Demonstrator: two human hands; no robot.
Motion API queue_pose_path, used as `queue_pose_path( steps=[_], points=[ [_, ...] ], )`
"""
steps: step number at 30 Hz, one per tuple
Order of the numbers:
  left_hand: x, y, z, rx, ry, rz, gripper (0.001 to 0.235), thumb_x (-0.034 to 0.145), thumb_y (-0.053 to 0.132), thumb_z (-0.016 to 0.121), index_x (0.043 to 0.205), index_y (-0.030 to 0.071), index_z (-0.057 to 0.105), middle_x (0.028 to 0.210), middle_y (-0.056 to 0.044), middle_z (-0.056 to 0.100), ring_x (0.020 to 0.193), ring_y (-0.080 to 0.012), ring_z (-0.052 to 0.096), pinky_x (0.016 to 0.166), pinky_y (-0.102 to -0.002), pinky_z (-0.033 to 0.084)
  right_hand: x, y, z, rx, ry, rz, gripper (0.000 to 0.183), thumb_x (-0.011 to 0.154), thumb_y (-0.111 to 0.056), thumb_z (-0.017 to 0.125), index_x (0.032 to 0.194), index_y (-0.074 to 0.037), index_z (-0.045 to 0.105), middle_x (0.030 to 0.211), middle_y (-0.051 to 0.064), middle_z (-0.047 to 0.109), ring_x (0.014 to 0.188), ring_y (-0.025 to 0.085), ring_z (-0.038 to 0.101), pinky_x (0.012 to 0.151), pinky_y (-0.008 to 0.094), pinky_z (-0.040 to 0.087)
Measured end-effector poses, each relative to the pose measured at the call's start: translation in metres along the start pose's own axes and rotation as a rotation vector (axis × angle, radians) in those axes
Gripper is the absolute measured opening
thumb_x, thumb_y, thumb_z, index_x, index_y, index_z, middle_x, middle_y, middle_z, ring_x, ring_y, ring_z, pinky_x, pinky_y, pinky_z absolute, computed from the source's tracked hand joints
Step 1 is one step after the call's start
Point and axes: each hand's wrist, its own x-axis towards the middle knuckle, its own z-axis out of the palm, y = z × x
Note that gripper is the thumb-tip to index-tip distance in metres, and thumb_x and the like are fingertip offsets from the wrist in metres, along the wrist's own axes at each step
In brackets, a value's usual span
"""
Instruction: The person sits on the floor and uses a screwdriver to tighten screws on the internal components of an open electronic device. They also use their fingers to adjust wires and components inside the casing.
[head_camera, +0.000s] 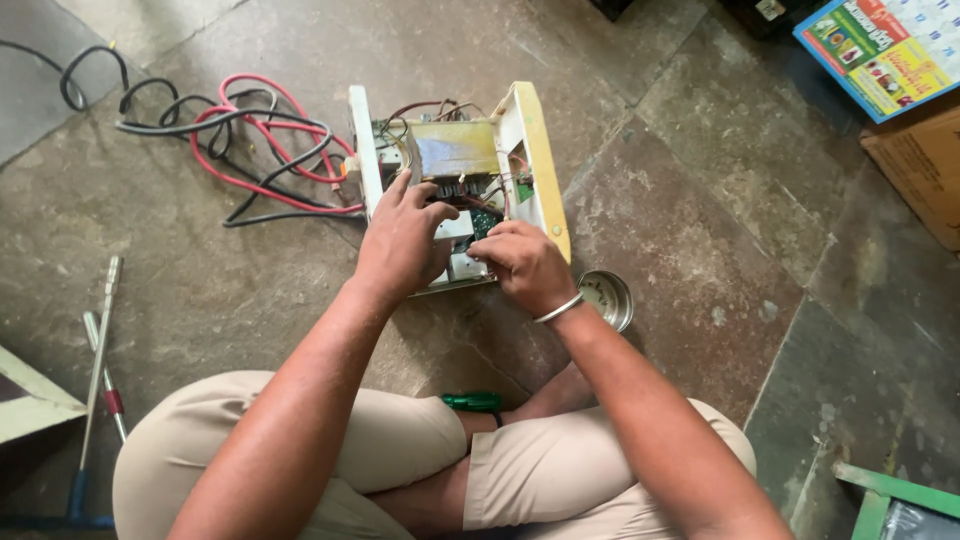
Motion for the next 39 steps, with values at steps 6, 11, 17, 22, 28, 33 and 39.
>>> queue_pose_path(
  steps=[6, 11, 17, 22, 28, 33, 39],
  points=[
    [-0.001, -0.003, 0.007, 0.016, -0.030, -0.045, 0.039, 0.075, 0.021, 0.081, 0.113, 0.017, 0.075, 0.134, -0.015, 0.060, 0.142, -0.0447, 0.037, 0.117, -0.050, 0.030, -0.001, 0.007, 0.003, 0.035, -0.037, -0.017, 0.021, 0.083, 0.000, 0.074, 0.100, -0.011, 0.078, 0.098, 0.006, 0.078, 0.102, 0.027, 0.073, 0.088, 0.037, 0.057],
    [-0.003, -0.005, 0.010, 0.019, -0.035, -0.059, 0.038, 0.077, 0.023, 0.081, 0.114, 0.017, 0.074, 0.135, -0.014, 0.060, 0.142, -0.0422, 0.038, 0.118, -0.050, 0.030, -0.003, 0.007, 0.009, 0.071, -0.027, -0.006, 0.019, 0.086, -0.003, 0.077, 0.103, -0.011, 0.078, 0.101, 0.007, 0.077, 0.108, 0.028, 0.073, 0.093, 0.038, 0.057],
    [-0.002, -0.005, 0.011, 0.029, -0.035, -0.061, 0.040, 0.074, 0.021, 0.081, 0.114, 0.017, 0.074, 0.134, -0.014, 0.060, 0.141, -0.0412, 0.038, 0.117, -0.050, 0.030, -0.005, 0.009, 0.005, 0.084, -0.047, 0.025, 0.028, 0.082, -0.003, 0.076, 0.109, -0.008, 0.075, 0.120, 0.013, 0.074, 0.111, 0.030, 0.070, 0.096, 0.039, 0.056],
    [-0.002, 0.001, 0.007, -0.015, -0.032, -0.054, 0.035, 0.075, 0.019, 0.080, 0.110, 0.018, 0.075, 0.129, -0.011, 0.063, 0.139, -0.0402, 0.042, 0.115, -0.050, 0.032, -0.006, 0.020, 0.005, 0.125, -0.091, 0.110, 0.025, 0.089, -0.002, 0.072, 0.112, -0.009, 0.076, 0.115, 0.012, 0.075, 0.108, 0.028, 0.073, 0.094, 0.037, 0.058],
    [-0.001, 0.011, 0.003, -0.015, -0.137, -0.040, 0.009, 0.078, 0.014, 0.074, 0.082, 0.019, 0.080, 0.112, -0.005, 0.070, 0.137, -0.0339, 0.047, 0.117, -0.051, 0.030, -0.002, 0.025, 0.008, 0.222, -0.137, 0.285, 0.019, 0.091, -0.004, 0.070, 0.108, -0.009, 0.077, 0.105, 0.010, 0.078, 0.094, 0.024, 0.078, 0.082, 0.033, 0.060],
    [-0.002, 0.016, 0.007, 0.063, -0.089, -0.005, 0.024, 0.081, 0.005, 0.064, 0.081, 0.021, 0.082, 0.106, -0.006, 0.072, 0.134, -0.0327, 0.050, 0.118, -0.057, 0.025, 0.001, 0.028, 0.012, 0.234, -0.193, 0.321, 0.019, 0.089, -0.003, 0.069, 0.105, -0.009, 0.077, 0.096, 0.008, 0.078, 0.085, 0.022, 0.078, 0.075, 0.033, 0.060],
    [-0.008, 0.017, 0.013, 0.125, -0.098, 0.025, 0.025, 0.077, 0.005, 0.065, 0.088, 0.020, 0.083, 0.106, -0.007, 0.073, 0.130, -0.0338, 0.054, 0.119, -0.056, 0.026, -0.003, 0.034, 0.022, 0.179, -0.150, 0.207, 0.020, 0.083, 0.002, 0.069, 0.099, -0.009, 0.076, 0.094, 0.009, 0.074, 0.087, 0.026, 0.073, 0.079, 0.036, 0.058]
  ],
)
